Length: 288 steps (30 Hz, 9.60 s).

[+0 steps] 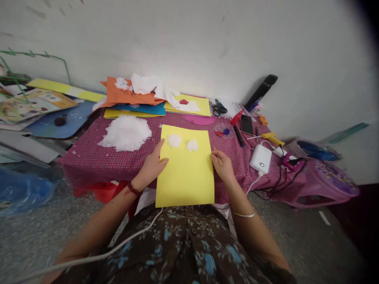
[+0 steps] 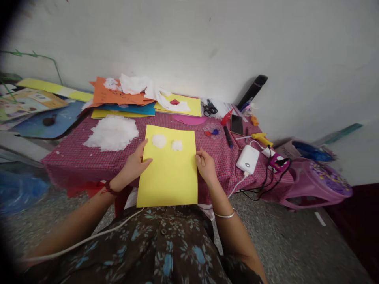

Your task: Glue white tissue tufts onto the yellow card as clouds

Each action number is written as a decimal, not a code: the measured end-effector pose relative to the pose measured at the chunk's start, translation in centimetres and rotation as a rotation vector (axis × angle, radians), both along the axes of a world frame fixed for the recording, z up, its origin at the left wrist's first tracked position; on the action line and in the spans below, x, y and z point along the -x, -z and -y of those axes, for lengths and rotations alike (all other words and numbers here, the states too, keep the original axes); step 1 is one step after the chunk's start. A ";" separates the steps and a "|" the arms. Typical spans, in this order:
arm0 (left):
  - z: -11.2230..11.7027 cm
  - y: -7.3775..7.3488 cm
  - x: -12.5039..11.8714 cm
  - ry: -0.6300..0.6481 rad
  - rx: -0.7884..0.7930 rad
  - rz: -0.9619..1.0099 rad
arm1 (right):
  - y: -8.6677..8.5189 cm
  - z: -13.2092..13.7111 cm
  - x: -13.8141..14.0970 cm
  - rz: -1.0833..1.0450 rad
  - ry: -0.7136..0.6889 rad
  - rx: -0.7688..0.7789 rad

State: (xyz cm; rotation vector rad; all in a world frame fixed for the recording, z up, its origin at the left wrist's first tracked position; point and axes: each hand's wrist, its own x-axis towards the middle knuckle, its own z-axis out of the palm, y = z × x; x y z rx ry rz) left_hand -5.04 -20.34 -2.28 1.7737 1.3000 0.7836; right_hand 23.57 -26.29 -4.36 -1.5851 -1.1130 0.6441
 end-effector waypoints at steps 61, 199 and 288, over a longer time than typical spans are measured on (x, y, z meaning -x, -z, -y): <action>-0.6 0.6 0.5 0.138 -0.336 -0.714 | 0.4 -2.1 3.1 -0.671 0.064 -0.319; 0.0 0.2 4.0 0.102 -0.061 0.104 | 0.6 -4.6 -1.6 -0.464 -0.040 -0.151; 0.9 -2.8 -6.4 0.926 -0.563 -0.432 | 2.3 -1.2 -5.4 -0.038 0.131 -0.230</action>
